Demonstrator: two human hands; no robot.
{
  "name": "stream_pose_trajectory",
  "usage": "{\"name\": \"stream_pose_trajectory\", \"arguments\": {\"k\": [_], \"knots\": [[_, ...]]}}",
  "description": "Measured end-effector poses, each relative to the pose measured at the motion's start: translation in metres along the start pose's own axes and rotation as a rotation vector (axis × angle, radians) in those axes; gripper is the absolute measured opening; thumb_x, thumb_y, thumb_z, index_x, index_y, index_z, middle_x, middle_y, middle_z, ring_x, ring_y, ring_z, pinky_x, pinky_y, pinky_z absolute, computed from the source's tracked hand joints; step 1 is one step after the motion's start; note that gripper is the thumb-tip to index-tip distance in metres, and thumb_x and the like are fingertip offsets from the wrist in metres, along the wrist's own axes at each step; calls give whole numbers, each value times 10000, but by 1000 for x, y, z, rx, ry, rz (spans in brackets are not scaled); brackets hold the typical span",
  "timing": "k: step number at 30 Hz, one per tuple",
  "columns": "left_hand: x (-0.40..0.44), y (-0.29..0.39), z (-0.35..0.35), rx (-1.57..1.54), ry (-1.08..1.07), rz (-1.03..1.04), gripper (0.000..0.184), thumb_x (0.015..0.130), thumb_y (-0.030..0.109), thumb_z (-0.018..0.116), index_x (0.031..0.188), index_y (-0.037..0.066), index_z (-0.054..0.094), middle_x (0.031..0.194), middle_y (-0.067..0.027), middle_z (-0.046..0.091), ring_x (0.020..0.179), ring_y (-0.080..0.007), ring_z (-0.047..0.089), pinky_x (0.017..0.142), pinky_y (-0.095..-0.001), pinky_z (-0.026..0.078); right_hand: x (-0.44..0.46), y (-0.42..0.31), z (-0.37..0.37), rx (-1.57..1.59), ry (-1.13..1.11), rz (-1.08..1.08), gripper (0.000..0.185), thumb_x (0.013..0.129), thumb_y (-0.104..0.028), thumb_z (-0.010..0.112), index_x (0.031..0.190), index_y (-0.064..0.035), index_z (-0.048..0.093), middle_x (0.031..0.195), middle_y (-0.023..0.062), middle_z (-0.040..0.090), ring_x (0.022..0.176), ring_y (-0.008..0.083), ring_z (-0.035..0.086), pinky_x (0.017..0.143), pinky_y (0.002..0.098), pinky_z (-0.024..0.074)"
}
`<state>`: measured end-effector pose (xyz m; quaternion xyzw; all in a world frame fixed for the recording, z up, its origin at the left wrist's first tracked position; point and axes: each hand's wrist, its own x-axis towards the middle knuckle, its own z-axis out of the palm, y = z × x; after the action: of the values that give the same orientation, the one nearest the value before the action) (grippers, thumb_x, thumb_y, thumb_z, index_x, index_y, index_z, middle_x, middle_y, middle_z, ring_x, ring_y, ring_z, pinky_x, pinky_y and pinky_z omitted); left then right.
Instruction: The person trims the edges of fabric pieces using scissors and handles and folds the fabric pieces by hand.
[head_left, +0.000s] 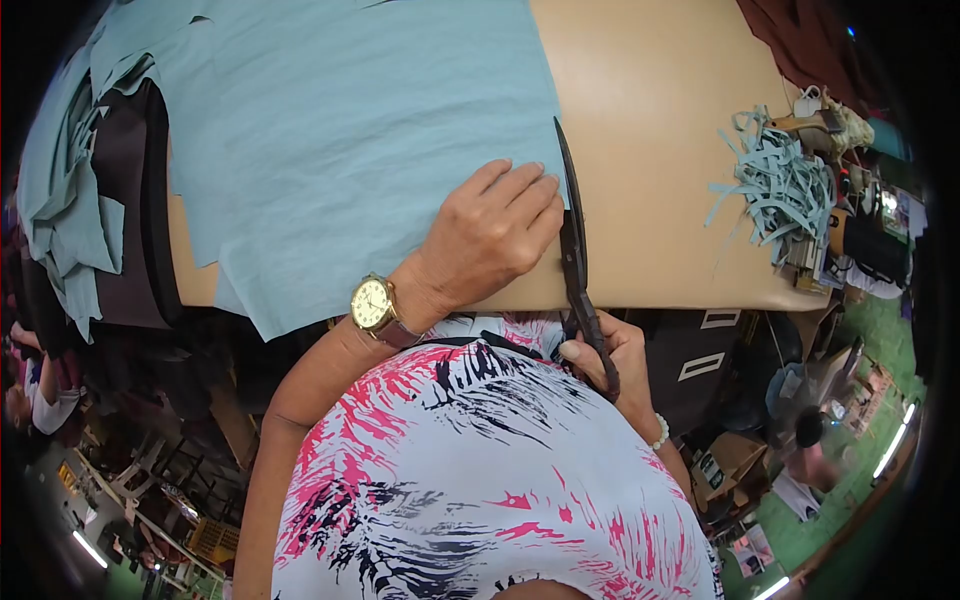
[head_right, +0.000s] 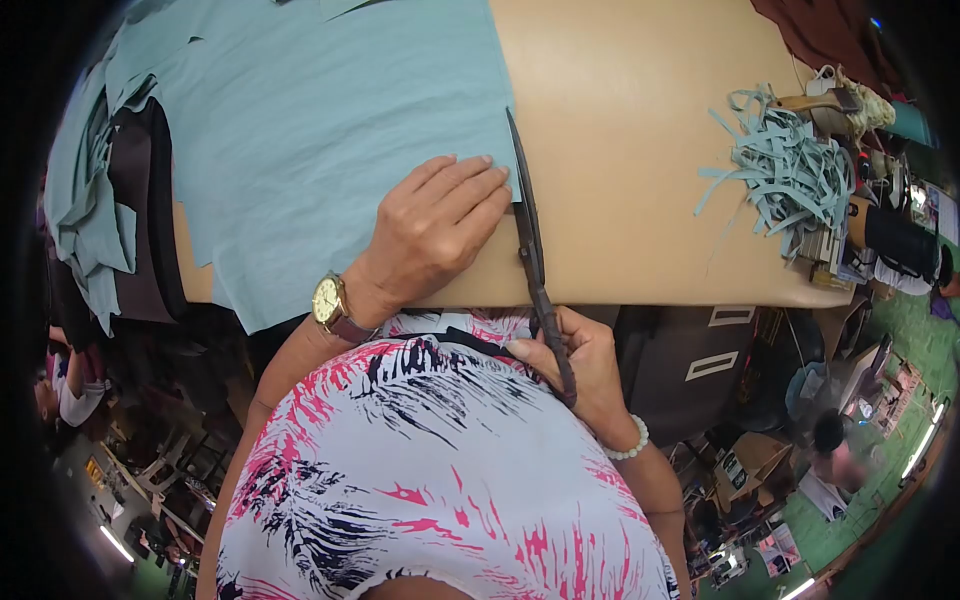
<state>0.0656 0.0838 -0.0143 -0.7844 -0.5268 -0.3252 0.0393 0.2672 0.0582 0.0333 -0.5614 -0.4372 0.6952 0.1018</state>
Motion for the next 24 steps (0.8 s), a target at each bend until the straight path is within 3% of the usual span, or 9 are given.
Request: {"name": "stream_pose_trajectory", "arguments": {"k": [8,24], "knots": [[0,1,-2,-25,4,17,166,655,76,590,807,20,622,919,-98,633,887,-226,613,750,-365,501,1,0,-3,83,-101,-65,247,707,-139,738,672,-44,513,579,-40,484,537,21,431,489,174,329],[-6,6,-7,-70,-13,27,171,674,92,580,826,22,615,928,-93,628,886,-215,612,761,-354,495,12,-11,7,84,-54,-74,239,740,-171,700,691,-32,511,542,-3,506,439,50,460,408,181,354]]}}
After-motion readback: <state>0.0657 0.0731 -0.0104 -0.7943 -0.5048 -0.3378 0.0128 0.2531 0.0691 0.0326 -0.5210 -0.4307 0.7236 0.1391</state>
